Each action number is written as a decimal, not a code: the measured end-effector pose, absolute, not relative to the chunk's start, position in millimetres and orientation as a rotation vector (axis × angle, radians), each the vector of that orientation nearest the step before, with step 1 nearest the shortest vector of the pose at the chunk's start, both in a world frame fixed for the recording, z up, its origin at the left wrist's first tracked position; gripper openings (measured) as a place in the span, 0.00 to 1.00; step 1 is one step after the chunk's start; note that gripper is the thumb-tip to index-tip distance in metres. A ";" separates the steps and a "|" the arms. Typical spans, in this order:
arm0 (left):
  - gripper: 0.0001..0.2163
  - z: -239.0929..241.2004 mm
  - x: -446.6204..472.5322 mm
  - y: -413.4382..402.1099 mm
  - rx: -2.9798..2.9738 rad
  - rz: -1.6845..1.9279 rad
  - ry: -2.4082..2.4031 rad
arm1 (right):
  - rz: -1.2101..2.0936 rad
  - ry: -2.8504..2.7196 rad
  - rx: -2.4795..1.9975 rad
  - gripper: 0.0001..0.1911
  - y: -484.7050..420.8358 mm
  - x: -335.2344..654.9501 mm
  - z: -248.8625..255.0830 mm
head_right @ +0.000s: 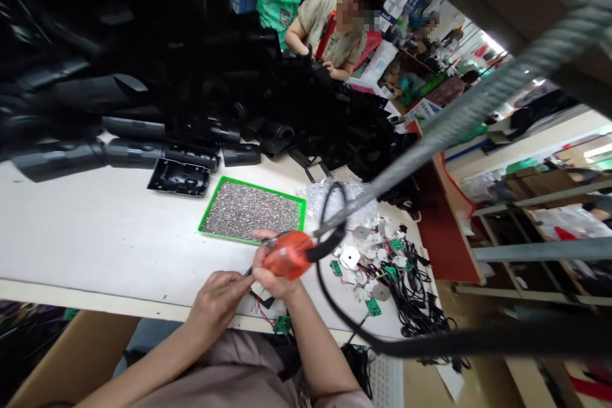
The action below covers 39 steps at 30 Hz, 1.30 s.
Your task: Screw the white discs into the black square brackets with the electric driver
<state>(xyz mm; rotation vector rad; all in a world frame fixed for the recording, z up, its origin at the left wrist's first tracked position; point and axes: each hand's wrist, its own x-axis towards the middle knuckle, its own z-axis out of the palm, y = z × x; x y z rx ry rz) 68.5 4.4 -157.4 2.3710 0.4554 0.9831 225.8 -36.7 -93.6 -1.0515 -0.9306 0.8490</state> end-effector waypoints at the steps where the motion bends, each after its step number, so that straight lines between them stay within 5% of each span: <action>1: 0.19 -153.5 68.1 6.2 2.349 0.961 0.491 | 0.791 -0.910 -0.995 0.18 -35.7 226.1 -82.7; 7: 0.26 -136.5 60.5 18.3 2.325 0.991 0.542 | 0.569 -0.773 -0.826 0.20 -33.8 208.2 -36.2; 24: 0.29 -132.7 55.2 14.7 2.261 1.199 0.364 | 0.719 -0.710 -0.858 0.23 -36.8 179.6 -50.8; 34: 0.30 -136.1 54.3 12.4 2.232 1.021 0.499 | 0.688 -0.707 -0.884 0.25 -36.8 183.3 -45.6; 39: 0.07 -129.6 52.8 11.9 2.324 1.064 0.556 | 0.695 -0.713 -0.882 0.24 -36.2 185.1 -45.3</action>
